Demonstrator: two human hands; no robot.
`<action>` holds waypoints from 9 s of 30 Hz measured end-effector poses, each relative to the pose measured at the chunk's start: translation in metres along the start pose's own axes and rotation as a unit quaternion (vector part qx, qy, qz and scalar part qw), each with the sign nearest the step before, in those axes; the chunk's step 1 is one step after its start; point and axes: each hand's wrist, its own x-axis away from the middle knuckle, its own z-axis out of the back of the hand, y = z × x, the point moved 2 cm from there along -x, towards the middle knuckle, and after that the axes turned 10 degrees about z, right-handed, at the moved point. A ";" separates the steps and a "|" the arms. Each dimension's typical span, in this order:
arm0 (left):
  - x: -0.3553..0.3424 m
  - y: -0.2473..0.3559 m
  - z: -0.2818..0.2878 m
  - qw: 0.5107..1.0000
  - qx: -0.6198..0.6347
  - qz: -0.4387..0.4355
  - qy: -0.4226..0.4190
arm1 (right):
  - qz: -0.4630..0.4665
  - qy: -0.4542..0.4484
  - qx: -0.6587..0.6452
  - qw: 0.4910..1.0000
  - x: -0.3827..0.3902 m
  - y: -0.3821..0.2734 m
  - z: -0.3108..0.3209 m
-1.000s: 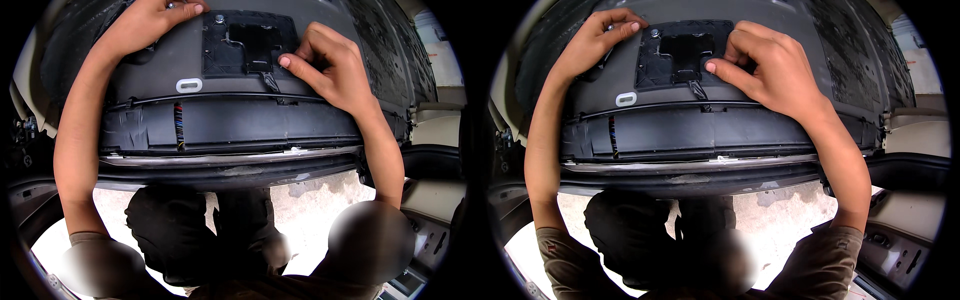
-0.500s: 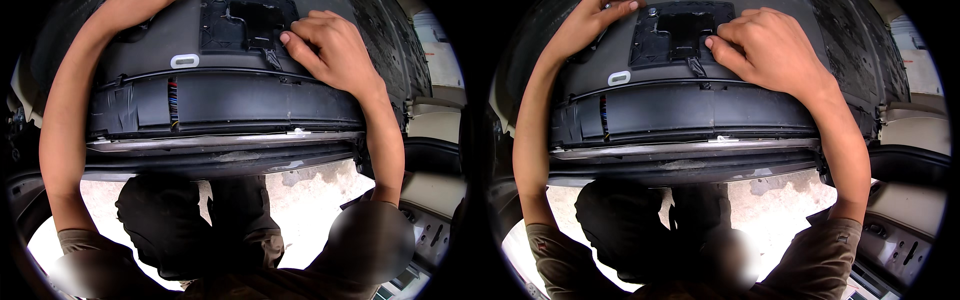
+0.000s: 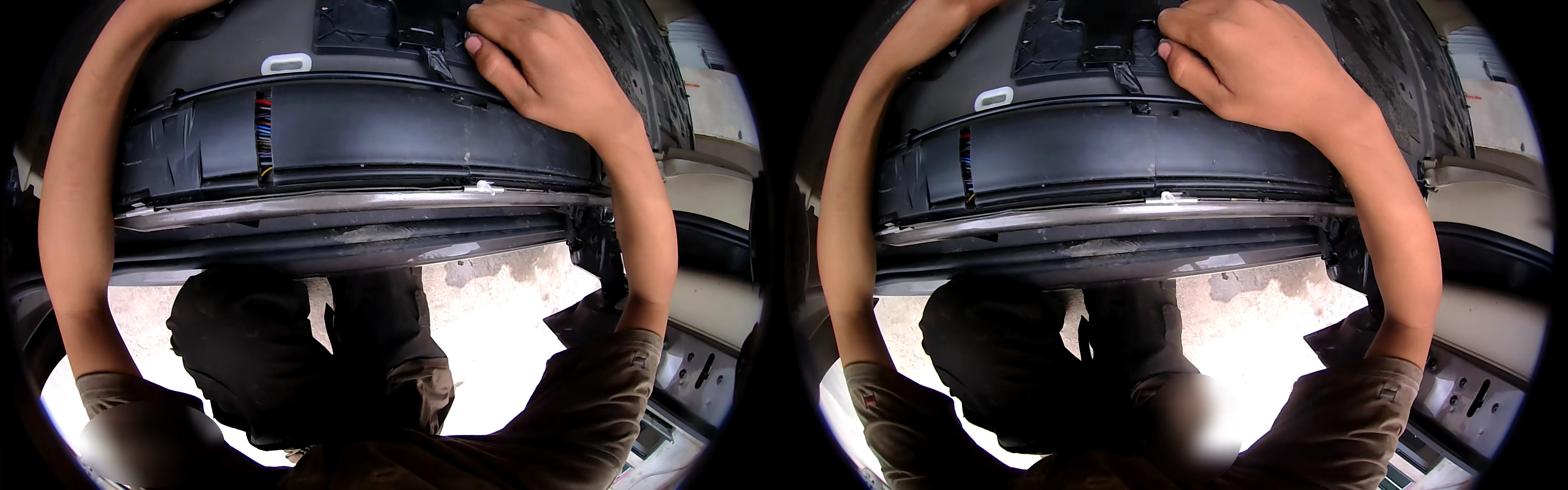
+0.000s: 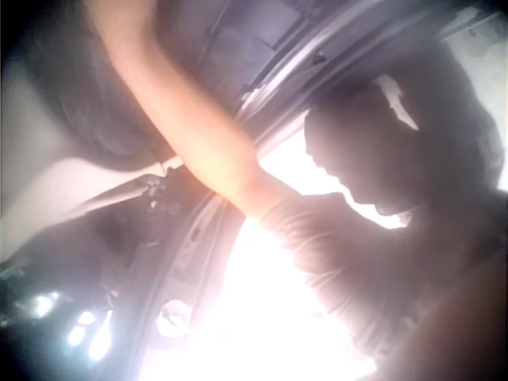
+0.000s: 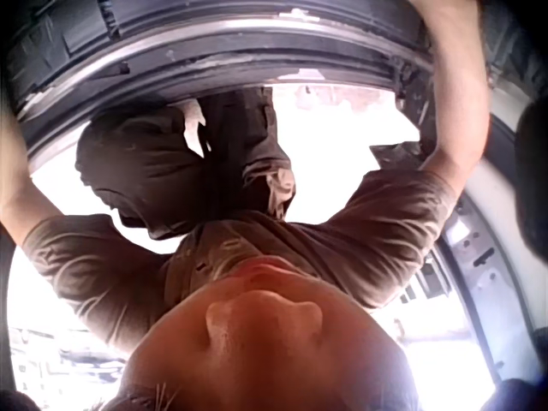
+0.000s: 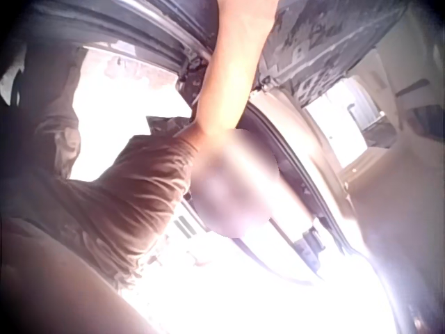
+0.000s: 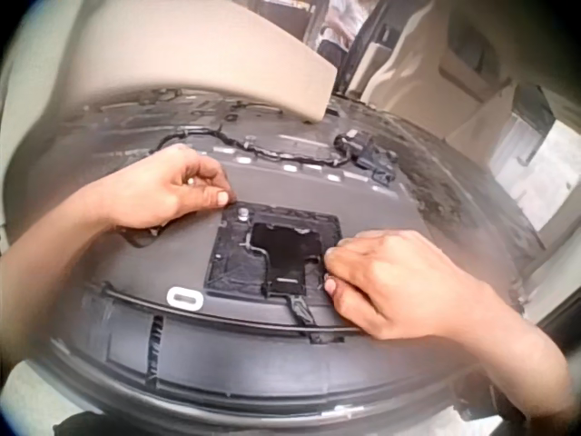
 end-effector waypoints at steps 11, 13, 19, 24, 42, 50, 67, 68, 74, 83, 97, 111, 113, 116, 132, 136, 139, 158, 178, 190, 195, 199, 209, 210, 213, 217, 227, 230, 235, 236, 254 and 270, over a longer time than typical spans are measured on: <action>0.010 0.019 -0.023 0.932 -0.051 -0.359 0.000 | -0.177 -0.152 -0.021 0.972 -0.015 0.001 0.013; 0.022 0.023 -0.034 0.927 -0.127 -0.350 -0.038 | -0.168 -0.146 -0.038 0.974 -0.017 -0.003 0.021; 0.021 0.024 -0.033 0.907 -0.140 -0.396 -0.042 | -0.084 -0.091 -0.046 0.991 -0.011 -0.005 0.034; 0.023 0.027 -0.031 0.923 -0.127 -0.358 -0.062 | 0.056 -0.031 0.023 0.998 -0.010 0.005 0.021; 0.036 0.037 -0.026 0.958 -0.090 -0.250 -0.107 | -0.076 -0.109 0.076 0.988 -0.012 0.009 0.004; 0.042 0.049 -0.016 0.953 -0.162 -0.231 -0.112 | -0.009 0.036 0.107 0.994 -0.009 0.003 -0.001; 0.047 0.041 -0.018 0.943 -0.144 -0.287 -0.087 | 0.046 0.026 0.130 0.990 -0.007 0.001 -0.001; 0.049 0.041 -0.018 0.942 -0.149 -0.291 -0.073 | 0.037 0.018 0.129 0.991 -0.008 -0.001 0.001; 0.043 0.043 -0.017 0.950 -0.126 -0.264 -0.106 | -0.030 0.003 0.098 0.995 -0.007 -0.007 0.005; 0.046 0.044 -0.013 0.955 -0.110 -0.254 -0.105 | 0.038 0.045 0.135 0.989 -0.009 -0.004 0.006; 0.040 0.038 -0.014 0.949 -0.115 -0.275 -0.106 | 0.019 0.033 0.081 0.996 -0.008 -0.003 0.003; 0.024 0.017 -0.030 0.933 -0.155 -0.324 -0.040 | -0.015 0.056 0.092 0.994 -0.006 0.002 -0.005; 0.029 0.026 -0.021 0.933 -0.148 -0.324 -0.043 | -0.063 0.043 0.087 0.993 -0.006 0.004 -0.004; 0.029 0.028 -0.023 0.934 -0.135 -0.331 -0.023 | -0.074 0.081 0.088 0.990 -0.001 0.001 -0.002; 0.042 0.032 -0.016 0.937 -0.170 -0.302 -0.047 | -0.079 0.165 0.109 0.977 0.002 -0.010 -0.014; 0.045 0.043 -0.020 0.940 -0.149 -0.304 -0.044 | -0.075 0.201 0.102 0.971 0.010 -0.014 -0.003; 0.045 0.047 -0.020 0.946 -0.159 -0.277 -0.045 | -0.071 0.194 0.079 0.975 0.011 -0.008 -0.006; 0.020 0.033 -0.016 0.955 0.264 -0.138 0.006 | -0.244 0.251 -0.044 0.936 0.007 0.009 -0.005; 0.130 0.099 -0.066 0.460 0.787 0.410 -0.028 | -0.609 0.226 -0.049 0.759 0.010 0.044 -0.016; 0.069 0.140 -0.031 0.509 0.717 0.476 -0.027 | -0.612 0.164 -0.061 0.771 0.014 0.050 -0.032; 0.038 0.178 -0.034 0.546 0.693 0.470 -0.029 | -0.615 0.163 -0.062 0.769 0.016 0.049 -0.033; 0.019 0.220 -0.034 0.561 0.682 0.468 0.009 | -0.603 0.196 -0.060 0.771 0.018 0.049 -0.036; 0.008 0.262 -0.009 0.469 0.828 0.295 -0.087 | -0.476 0.450 -0.535 0.533 0.062 0.082 0.081; 0.004 0.265 -0.005 0.468 0.826 0.303 -0.082 | -0.426 0.449 -0.538 0.572 0.065 0.088 0.106; 0.005 0.277 0.001 0.473 0.817 0.318 -0.085 | -0.381 0.346 -0.456 0.726 0.057 0.093 0.162; -0.004 0.279 0.009 0.496 0.802 0.318 -0.104 | -0.371 0.275 -0.383 0.800 0.039 0.094 0.179; -0.017 0.270 0.031 0.659 0.677 0.299 -0.133 | -0.372 0.221 -0.410 0.803 0.019 0.091 0.187; -0.017 0.268 0.031 0.503 0.796 0.314 -0.124 | -0.381 0.282 -0.437 0.764 0.017 0.092 0.187; -0.016 0.266 0.031 0.477 0.803 0.333 -0.129 | -0.448 0.438 -0.522 0.579 0.021 0.087 0.184; -0.015 0.265 0.031 0.473 0.808 0.327 -0.128 | -0.475 0.421 -0.541 0.552 0.026 0.087 0.187; 0.023 0.211 -0.021 0.401 0.813 0.414 -0.086 | -0.589 0.411 -0.442 0.537 0.065 0.182 0.013; -0.016 0.216 -0.015 0.357 0.906 0.218 -0.067 | -0.422 0.387 -0.567 0.592 0.015 0.133 0.108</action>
